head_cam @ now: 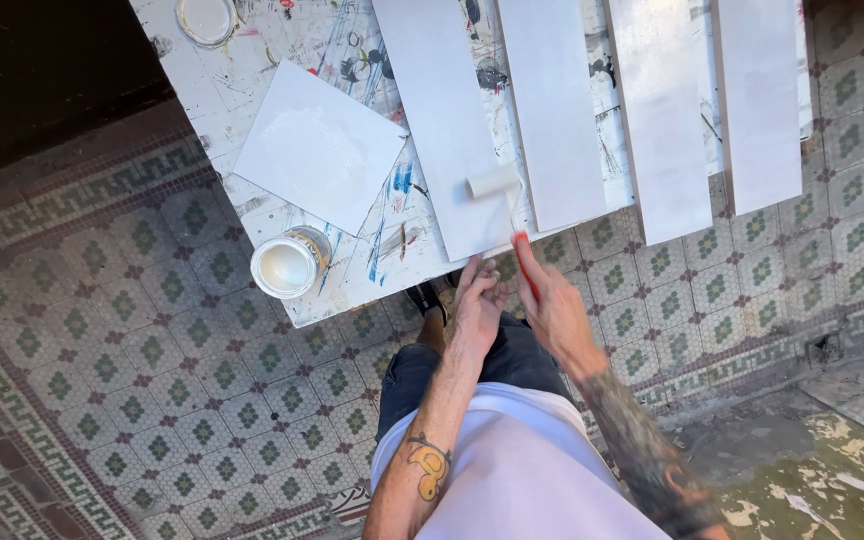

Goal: Painting wooden planks using a paint roller and white paint on a workshop table.

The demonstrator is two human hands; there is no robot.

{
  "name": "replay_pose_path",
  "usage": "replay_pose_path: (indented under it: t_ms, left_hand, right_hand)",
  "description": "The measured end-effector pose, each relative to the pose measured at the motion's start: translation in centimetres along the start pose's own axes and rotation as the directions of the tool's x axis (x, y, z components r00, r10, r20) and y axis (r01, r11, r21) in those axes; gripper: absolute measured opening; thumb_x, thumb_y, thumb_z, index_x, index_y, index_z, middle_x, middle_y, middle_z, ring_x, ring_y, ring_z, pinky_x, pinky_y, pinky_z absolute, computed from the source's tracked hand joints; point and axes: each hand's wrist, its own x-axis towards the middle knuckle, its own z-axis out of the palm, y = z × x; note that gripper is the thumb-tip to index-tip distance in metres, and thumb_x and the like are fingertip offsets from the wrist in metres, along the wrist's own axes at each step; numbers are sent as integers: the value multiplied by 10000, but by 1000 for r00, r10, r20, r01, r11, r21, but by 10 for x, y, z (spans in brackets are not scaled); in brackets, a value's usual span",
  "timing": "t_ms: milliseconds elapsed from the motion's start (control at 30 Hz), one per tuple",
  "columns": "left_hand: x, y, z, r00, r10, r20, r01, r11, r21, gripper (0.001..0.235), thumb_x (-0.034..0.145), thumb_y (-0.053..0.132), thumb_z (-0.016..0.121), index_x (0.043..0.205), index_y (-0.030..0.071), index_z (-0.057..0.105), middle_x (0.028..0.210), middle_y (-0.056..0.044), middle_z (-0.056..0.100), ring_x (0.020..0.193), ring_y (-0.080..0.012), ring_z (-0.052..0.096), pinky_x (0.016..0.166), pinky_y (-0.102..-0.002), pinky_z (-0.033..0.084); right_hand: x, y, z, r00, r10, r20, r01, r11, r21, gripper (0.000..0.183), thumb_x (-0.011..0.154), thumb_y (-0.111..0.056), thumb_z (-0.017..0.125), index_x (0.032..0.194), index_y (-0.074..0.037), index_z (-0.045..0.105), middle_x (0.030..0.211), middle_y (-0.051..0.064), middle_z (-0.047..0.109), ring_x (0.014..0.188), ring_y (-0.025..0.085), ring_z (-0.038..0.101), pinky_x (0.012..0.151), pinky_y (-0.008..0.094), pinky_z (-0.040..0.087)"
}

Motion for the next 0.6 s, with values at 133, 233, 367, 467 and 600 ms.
replay_pose_path:
  t_ms: [133,233,367,467,600]
  left_hand:
    - [-26,15,-9,996,-63,64,47,975,218,596,979,-43,586,1552,89,490,1413,-158,517,1262,-266,473,1102,-420,460]
    - [-33,28,-38,995,-92,47,72,945,320,565,982,-16,623,1529,86,525,1428,-183,530,1285,-292,491,1127,-464,475]
    - [-54,50,-68,993,-42,-108,80,918,387,508,875,-64,706,1365,63,669,1119,-109,724,867,-156,665,819,-340,619]
    - [-51,65,-93,999,13,-53,19,835,550,476,935,43,719,1406,73,656,1223,-147,697,1015,-221,631,956,-428,571]
    - [-51,83,-133,991,69,-111,11,806,591,473,897,16,722,1363,71,661,1175,-104,702,980,-175,640,909,-350,587]
  right_hand:
    - [-55,18,3,996,49,76,-36,986,-163,595,1046,-200,490,1617,-281,344,825,148,622,724,331,671,617,464,560]
    - [-62,21,8,993,83,88,-65,978,-197,595,1049,-240,478,1620,-315,332,819,121,609,719,316,672,628,451,573]
    - [-18,15,19,998,33,45,-26,988,-152,558,1076,-202,461,1622,-246,358,790,124,569,686,311,638,587,437,534]
    - [-12,10,21,1000,-19,-2,19,988,-153,561,1055,-179,509,1604,-210,399,848,171,630,757,389,673,638,490,557]
    - [-72,18,13,995,82,56,-71,981,-180,589,1049,-171,492,1615,-276,364,851,145,637,776,329,705,658,424,587]
